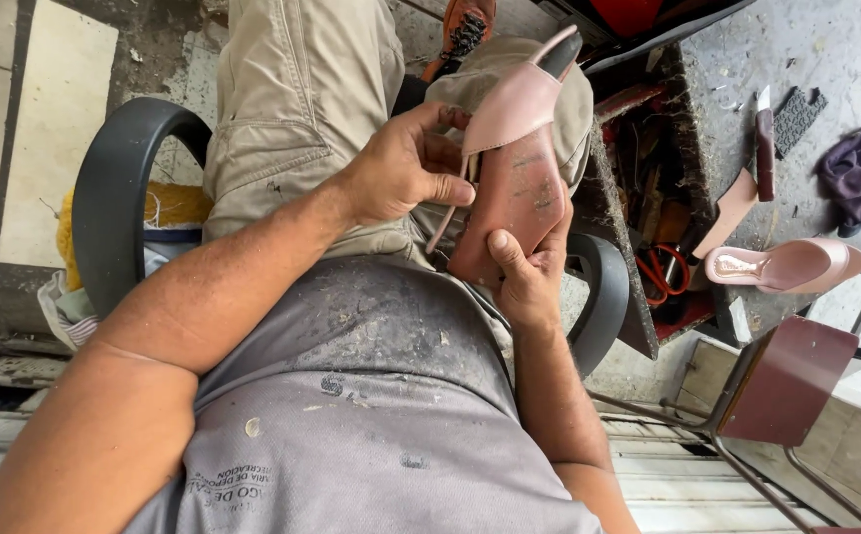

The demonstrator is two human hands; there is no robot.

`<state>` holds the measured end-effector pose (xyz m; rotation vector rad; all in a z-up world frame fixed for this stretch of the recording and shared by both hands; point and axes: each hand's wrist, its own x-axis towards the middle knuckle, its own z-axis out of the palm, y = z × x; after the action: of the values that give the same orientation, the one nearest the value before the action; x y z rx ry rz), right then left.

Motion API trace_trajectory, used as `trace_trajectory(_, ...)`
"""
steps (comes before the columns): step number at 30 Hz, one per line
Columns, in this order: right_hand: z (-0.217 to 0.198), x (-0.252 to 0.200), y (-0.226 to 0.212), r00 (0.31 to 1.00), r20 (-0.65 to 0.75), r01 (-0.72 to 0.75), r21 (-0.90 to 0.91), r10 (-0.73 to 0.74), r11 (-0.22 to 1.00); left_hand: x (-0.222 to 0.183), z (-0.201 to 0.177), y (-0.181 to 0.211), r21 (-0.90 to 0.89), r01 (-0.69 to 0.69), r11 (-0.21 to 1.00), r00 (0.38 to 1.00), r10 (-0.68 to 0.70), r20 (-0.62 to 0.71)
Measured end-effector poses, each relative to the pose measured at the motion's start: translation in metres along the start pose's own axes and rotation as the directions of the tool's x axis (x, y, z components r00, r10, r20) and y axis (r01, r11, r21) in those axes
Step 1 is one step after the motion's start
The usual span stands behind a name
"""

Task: Repairing pink sandals by fitting them onto wooden lasts and using pliers to stretch the material

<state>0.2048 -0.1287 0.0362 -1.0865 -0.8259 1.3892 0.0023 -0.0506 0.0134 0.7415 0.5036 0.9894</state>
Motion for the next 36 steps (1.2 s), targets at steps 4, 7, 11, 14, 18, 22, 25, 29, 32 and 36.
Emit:
trace_trajectory(4,0.0,0.003,-0.009,0.983,0.15,0.14,-0.262,-0.103,0.955,0.003,0.001,0.011,0.133,0.003,0.991,1.0,-0.005,0.009)
trace_trajectory(7,0.0,0.004,-0.01,0.996,0.088,-0.02,-0.068,0.026,0.997,0.003,-0.003,0.015,0.196,-0.018,0.981,0.999,0.01,0.042)
trace_trajectory(11,-0.016,0.004,0.001,0.976,0.147,0.205,-0.39,-0.16,0.898,0.004,-0.004,0.016,0.211,0.007,0.977,0.998,0.008,-0.067)
trace_trajectory(14,-0.008,-0.002,0.003,0.998,0.061,-0.011,-0.038,0.014,0.999,-0.002,-0.005,0.028,0.225,0.044,0.973,0.997,-0.031,-0.064)
trace_trajectory(18,-0.017,0.002,-0.008,0.975,0.175,0.203,-0.465,-0.136,0.861,0.003,-0.01,0.017,0.206,0.002,0.979,1.0,0.004,-0.029)
trace_trajectory(22,-0.013,0.001,-0.015,0.983,0.162,0.15,-0.428,-0.088,0.891,0.003,-0.019,0.015,0.144,0.029,0.989,0.999,-0.025,-0.032)
trace_trajectory(25,-0.014,0.005,-0.014,0.967,0.23,0.221,-0.532,-0.111,0.817,0.006,-0.022,0.02,0.119,0.005,0.993,1.0,-0.003,-0.018)
trace_trajectory(29,-0.009,-0.005,-0.03,0.915,0.399,0.163,-0.493,0.056,0.855,0.005,-0.037,0.062,0.102,-0.11,0.989,0.992,0.115,-0.044)
trace_trajectory(32,-0.021,-0.013,-0.019,0.947,0.289,0.034,-0.523,0.14,0.851,0.011,-0.042,0.083,0.027,-0.067,0.997,0.988,0.07,-0.141)
trace_trajectory(36,-0.019,0.015,-0.043,0.978,0.2,0.024,-0.402,0.062,0.915,0.019,-0.054,0.079,-0.225,-0.126,0.966,0.984,0.094,-0.149)
